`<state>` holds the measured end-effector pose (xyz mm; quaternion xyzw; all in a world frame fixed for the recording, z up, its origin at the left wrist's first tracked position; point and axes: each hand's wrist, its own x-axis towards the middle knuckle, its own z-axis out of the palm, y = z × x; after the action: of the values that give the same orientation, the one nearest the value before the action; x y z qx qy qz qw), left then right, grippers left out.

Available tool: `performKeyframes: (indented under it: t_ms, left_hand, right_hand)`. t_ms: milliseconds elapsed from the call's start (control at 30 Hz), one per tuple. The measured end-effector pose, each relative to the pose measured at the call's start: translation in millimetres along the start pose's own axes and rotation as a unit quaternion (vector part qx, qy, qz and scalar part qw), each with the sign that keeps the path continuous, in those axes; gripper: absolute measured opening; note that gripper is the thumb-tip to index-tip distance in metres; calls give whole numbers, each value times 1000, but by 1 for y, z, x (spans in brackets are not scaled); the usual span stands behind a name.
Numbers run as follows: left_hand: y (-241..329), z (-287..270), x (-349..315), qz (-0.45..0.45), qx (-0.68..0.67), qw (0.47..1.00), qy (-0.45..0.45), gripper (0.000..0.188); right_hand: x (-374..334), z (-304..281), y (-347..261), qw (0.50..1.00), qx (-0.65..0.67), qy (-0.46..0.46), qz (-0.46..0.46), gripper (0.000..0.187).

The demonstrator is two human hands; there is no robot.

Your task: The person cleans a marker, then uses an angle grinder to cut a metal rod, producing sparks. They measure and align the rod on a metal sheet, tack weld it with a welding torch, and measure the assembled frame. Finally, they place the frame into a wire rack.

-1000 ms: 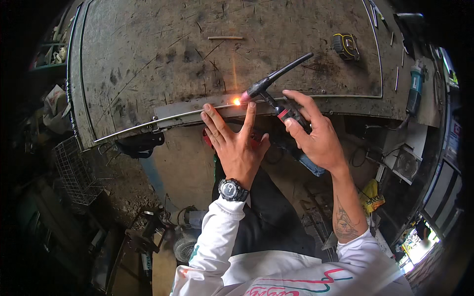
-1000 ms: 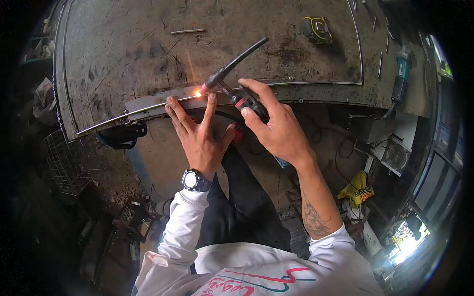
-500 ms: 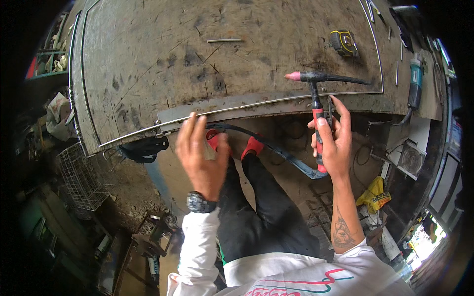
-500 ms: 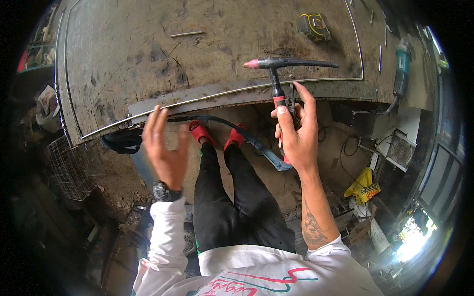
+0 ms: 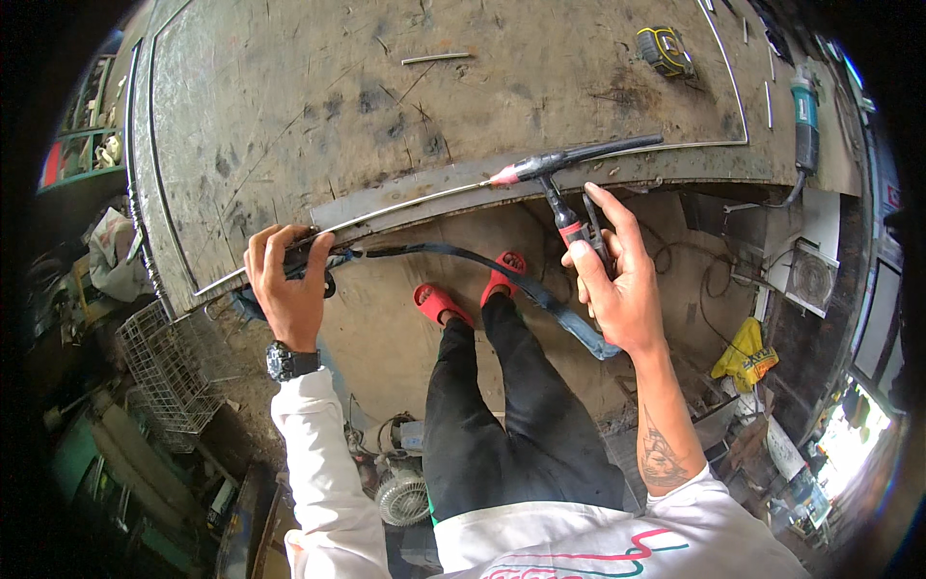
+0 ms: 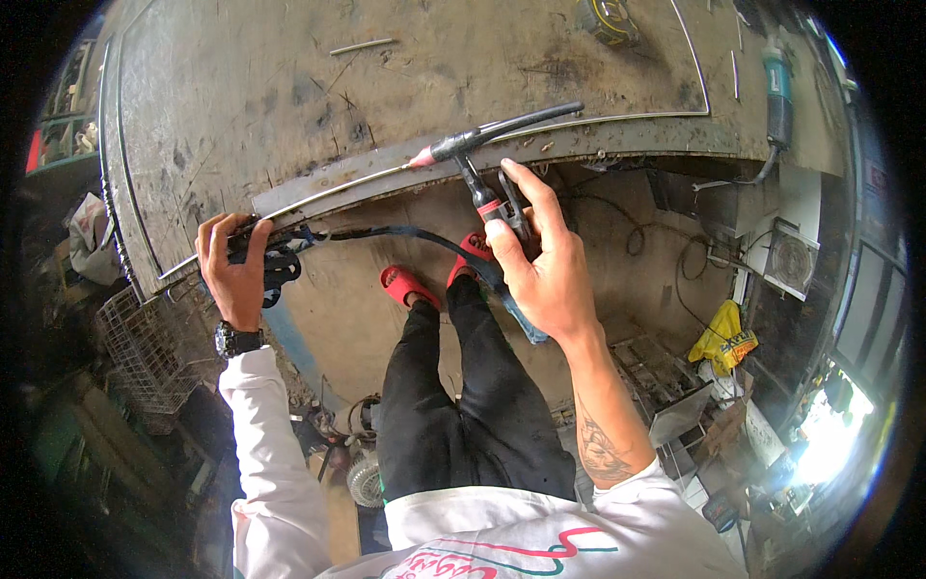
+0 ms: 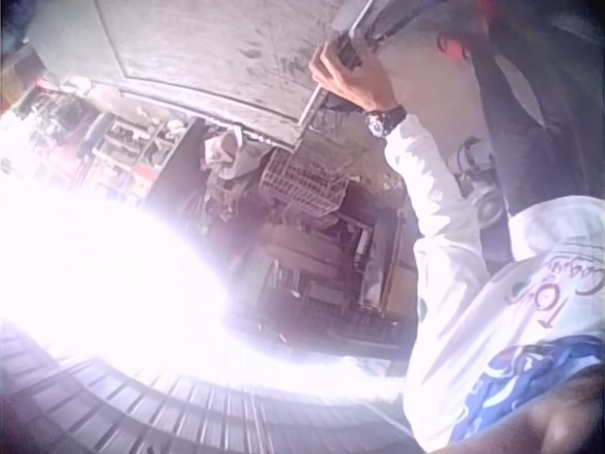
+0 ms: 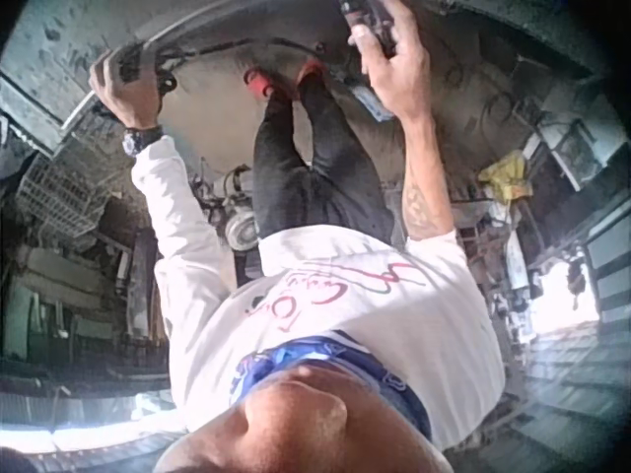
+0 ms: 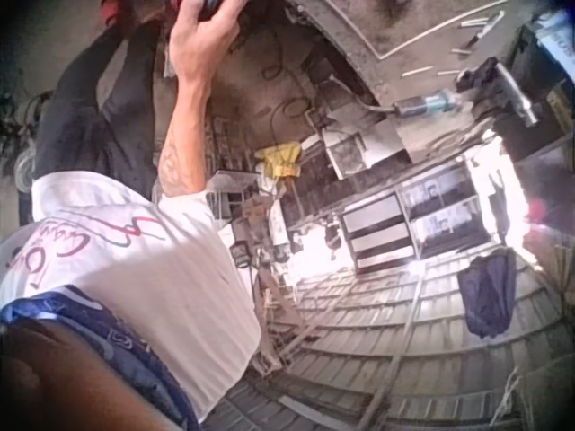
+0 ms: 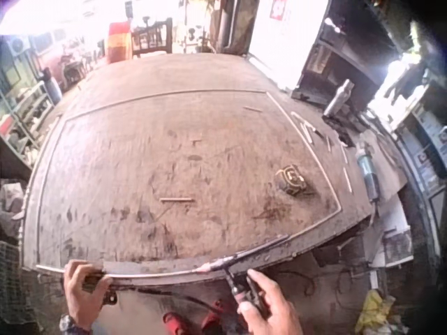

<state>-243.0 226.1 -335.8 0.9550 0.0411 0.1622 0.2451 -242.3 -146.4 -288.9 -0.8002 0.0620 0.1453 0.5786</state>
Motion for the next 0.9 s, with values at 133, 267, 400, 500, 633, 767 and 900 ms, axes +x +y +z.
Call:
performKeyframes:
  t_ms: [133, 267, 400, 500, 633, 767, 900]
  left_hand:
    - [-8, -1, 0, 0, 0, 1000, 3, 27]
    - [-15, 6, -3, 1, -24, 1000, 10, 28]
    - [-19, 10, -5, 7, -32, 999, 26, 30]
    - [-22, 14, -5, 14, -45, 998, 30, 31]
    - [-28, 13, -7, 20, -44, 999, 23, 32]
    - [-28, 13, -5, 22, -44, 999, 18, 32]
    - [-28, 13, -5, 23, -41, 999, 15, 32]
  right_hand:
    - [-2, 9, 1, 1000, 12, 9, 10, 60]
    - [-2, 17, 2, 1000, 7, 24, 6, 60]
    - [-2, 23, 3, 999, 1, 34, -12, 59]
    - [-4, 27, 5, 999, 2, 48, -17, 59]
    - [-8, 28, 2, 998, -9, 53, -18, 58]
    - [-10, 27, 4, 998, -7, 54, -24, 59]
    - [-10, 29, 5, 998, -16, 59, -31, 59]
